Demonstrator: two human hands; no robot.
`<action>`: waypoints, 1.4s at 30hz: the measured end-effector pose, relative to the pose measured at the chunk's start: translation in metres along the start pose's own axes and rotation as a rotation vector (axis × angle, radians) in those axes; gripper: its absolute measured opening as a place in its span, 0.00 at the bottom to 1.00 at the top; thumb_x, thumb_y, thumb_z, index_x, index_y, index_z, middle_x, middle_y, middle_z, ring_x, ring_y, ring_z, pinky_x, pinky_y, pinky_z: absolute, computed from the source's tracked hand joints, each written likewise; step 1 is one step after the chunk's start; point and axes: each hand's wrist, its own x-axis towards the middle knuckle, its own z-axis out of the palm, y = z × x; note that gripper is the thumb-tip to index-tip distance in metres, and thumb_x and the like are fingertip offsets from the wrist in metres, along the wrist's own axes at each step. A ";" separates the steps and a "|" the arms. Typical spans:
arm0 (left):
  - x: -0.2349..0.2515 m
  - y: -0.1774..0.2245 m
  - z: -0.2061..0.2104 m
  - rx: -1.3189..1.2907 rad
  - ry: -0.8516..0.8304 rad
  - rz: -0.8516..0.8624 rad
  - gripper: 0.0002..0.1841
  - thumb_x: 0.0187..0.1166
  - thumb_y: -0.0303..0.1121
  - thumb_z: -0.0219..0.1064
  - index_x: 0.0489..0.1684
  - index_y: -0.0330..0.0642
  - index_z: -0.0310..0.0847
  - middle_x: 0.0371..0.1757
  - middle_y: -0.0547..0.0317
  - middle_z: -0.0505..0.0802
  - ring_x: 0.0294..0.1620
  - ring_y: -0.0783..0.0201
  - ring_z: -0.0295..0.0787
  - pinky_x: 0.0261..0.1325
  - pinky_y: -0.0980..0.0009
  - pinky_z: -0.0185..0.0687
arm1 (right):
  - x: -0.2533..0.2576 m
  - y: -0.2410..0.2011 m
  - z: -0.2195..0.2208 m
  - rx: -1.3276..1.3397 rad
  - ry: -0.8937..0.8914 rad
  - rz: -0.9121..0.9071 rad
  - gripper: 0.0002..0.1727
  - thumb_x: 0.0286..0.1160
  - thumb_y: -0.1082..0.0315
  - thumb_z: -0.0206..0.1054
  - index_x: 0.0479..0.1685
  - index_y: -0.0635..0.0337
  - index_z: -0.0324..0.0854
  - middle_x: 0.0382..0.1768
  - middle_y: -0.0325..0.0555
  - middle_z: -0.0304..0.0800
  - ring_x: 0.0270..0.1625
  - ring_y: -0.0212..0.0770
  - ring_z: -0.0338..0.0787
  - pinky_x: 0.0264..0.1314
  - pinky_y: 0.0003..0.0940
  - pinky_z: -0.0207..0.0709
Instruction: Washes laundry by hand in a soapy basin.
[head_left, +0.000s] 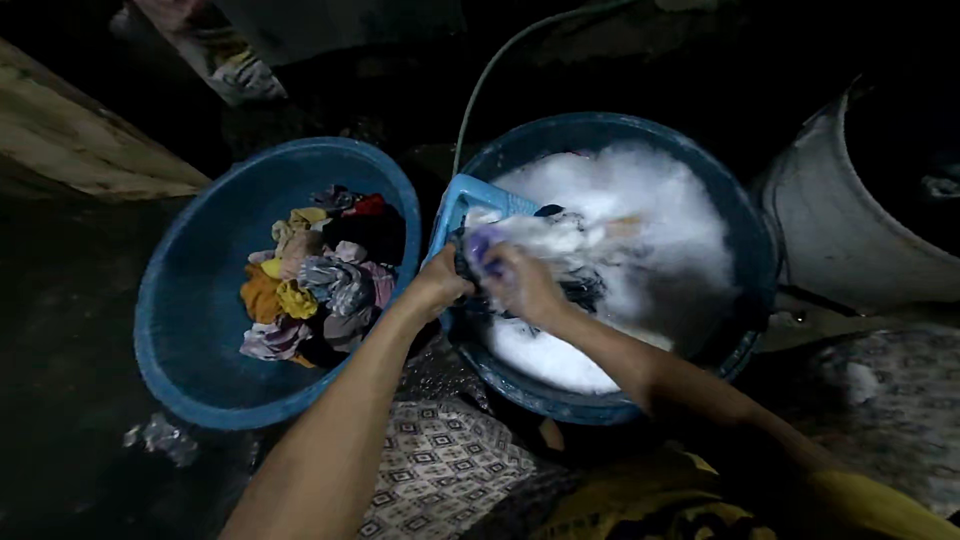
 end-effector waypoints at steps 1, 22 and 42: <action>-0.003 0.000 -0.002 0.060 0.021 0.001 0.42 0.61 0.10 0.73 0.82 0.37 0.61 0.62 0.35 0.85 0.52 0.46 0.87 0.51 0.49 0.86 | 0.008 0.004 0.007 -0.053 -0.100 0.002 0.20 0.80 0.65 0.69 0.70 0.58 0.80 0.59 0.58 0.90 0.57 0.59 0.92 0.60 0.63 0.83; -0.008 0.010 0.002 0.260 0.043 -0.063 0.48 0.64 0.12 0.72 0.88 0.39 0.48 0.62 0.32 0.84 0.52 0.44 0.88 0.54 0.48 0.85 | -0.017 0.037 -0.037 -0.216 -0.179 0.156 0.19 0.85 0.64 0.64 0.66 0.66 0.82 0.57 0.65 0.90 0.62 0.64 0.89 0.68 0.63 0.79; -0.095 0.090 0.146 -0.893 -0.503 0.549 0.52 0.60 0.17 0.63 0.88 0.47 0.32 0.68 0.47 0.83 0.63 0.49 0.89 0.67 0.47 0.88 | -0.124 0.046 -0.129 0.299 -0.033 0.057 0.26 0.65 0.69 0.78 0.64 0.68 0.81 0.57 0.52 0.89 0.57 0.34 0.88 0.63 0.30 0.82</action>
